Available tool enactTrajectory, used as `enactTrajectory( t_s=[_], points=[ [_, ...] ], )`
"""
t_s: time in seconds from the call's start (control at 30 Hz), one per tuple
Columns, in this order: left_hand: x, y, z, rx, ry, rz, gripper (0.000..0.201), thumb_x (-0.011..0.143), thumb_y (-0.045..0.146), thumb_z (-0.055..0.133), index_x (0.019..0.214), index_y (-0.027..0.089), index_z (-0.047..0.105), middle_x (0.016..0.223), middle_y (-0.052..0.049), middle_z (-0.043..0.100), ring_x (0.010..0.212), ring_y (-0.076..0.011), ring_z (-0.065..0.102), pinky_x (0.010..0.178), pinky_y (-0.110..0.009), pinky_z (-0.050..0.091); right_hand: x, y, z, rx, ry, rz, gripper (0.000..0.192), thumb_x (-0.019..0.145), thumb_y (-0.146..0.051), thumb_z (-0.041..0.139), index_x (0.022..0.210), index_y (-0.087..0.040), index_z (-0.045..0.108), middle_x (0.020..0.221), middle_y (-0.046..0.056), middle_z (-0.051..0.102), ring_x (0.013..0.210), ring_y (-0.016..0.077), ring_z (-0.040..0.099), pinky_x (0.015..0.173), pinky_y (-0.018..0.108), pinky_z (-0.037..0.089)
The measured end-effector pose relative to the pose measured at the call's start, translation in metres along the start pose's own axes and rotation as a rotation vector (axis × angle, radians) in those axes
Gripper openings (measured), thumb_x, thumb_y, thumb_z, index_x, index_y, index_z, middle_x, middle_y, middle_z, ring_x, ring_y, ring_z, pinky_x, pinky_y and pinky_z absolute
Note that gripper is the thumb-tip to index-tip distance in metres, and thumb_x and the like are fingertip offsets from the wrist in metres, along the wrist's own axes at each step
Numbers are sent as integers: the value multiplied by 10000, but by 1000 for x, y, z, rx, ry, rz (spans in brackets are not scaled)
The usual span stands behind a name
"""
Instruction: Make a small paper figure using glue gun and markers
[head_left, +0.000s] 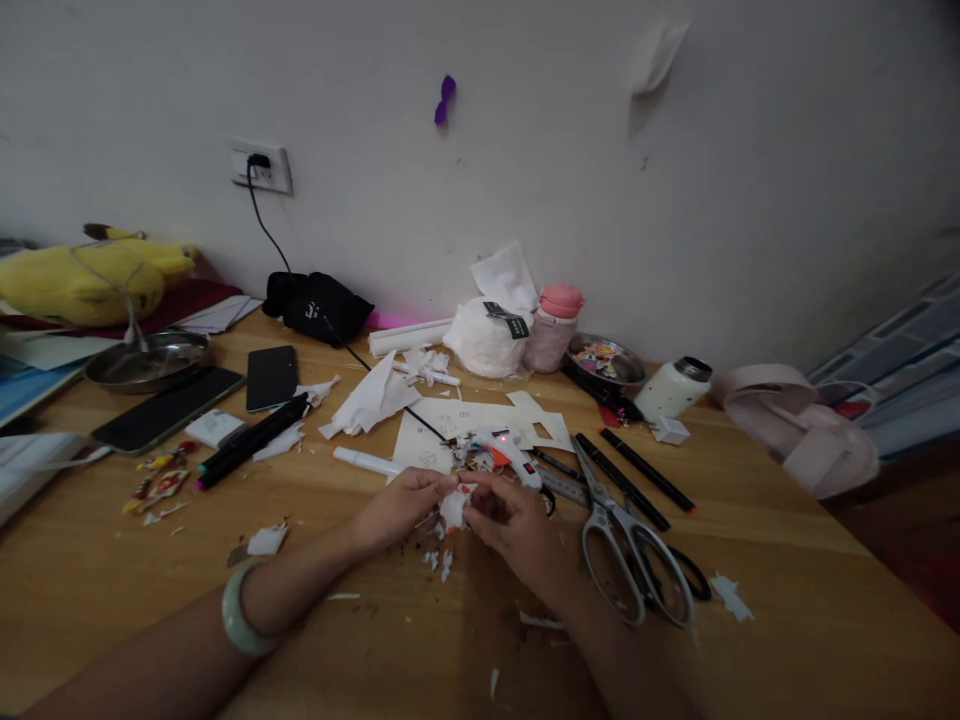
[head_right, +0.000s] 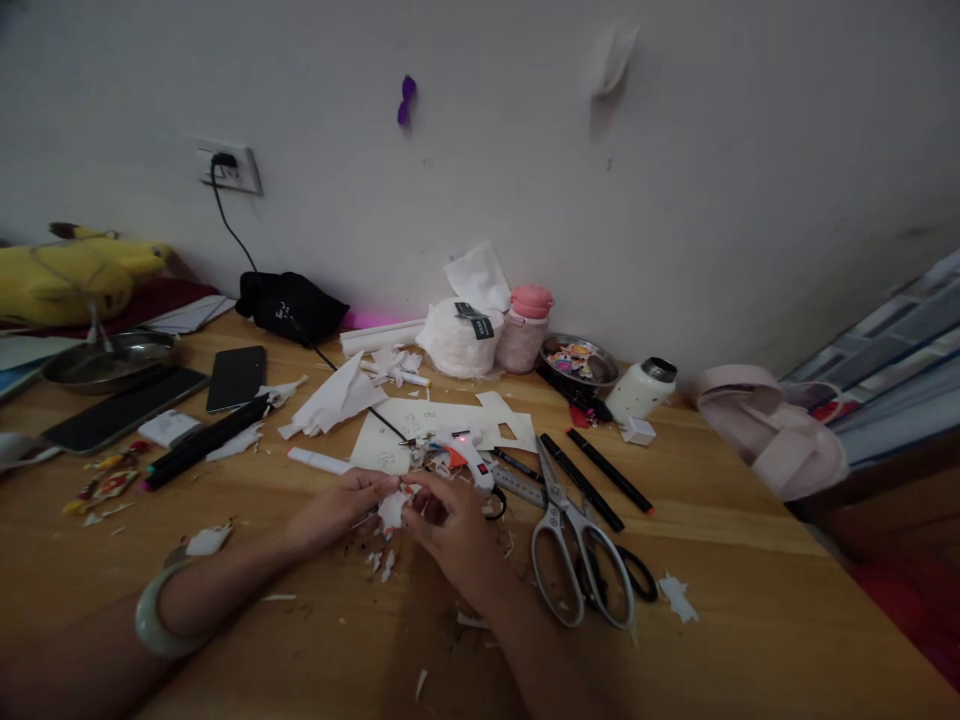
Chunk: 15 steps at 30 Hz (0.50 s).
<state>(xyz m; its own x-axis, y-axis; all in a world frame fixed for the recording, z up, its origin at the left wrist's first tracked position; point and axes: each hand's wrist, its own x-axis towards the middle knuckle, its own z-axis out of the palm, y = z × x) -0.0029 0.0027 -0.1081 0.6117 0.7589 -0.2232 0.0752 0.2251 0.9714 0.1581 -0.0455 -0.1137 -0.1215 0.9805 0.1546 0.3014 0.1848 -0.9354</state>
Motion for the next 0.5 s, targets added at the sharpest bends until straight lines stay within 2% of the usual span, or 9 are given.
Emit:
enactTrajectory(
  t_s=[0.1, 0.2, 0.3, 0.5],
  points=[
    [-1, 0, 1, -44, -7, -23, 437, 717, 534, 491, 597, 118, 549, 432, 39, 461, 350, -44, 252, 363, -194, 165, -1, -2, -1, -105, 16, -107, 233, 759, -274, 537, 966, -200, 614, 706, 10, 552, 634, 108, 476, 595, 224, 386],
    [-2, 0, 3, -148, 23, -71, 422, 710, 533, 505, 627, 120, 536, 428, 56, 423, 346, -36, 224, 356, -185, 148, -1, -6, -1, -161, 31, -155, 165, 761, -268, 532, 848, -173, 637, 713, 23, 584, 663, 122, 500, 623, 236, 393],
    [-3, 1, 5, -241, 50, -129, 407, 694, 526, 532, 635, 124, 524, 441, 57, 425, 348, -35, 244, 352, -180, 142, -1, -7, 0, -169, 62, -121, 168, 762, -274, 522, 814, -155, 628, 704, 30, 585, 662, 128, 508, 595, 230, 399],
    [-5, 6, 9, -228, 93, -154, 382, 649, 520, 564, 680, 141, 524, 494, 42, 474, 390, -53, 330, 366, -171, 173, -2, -4, 6, -137, 165, -26, 205, 768, -315, 506, 782, -143, 617, 710, 48, 588, 660, 143, 537, 588, 244, 428]
  ],
)
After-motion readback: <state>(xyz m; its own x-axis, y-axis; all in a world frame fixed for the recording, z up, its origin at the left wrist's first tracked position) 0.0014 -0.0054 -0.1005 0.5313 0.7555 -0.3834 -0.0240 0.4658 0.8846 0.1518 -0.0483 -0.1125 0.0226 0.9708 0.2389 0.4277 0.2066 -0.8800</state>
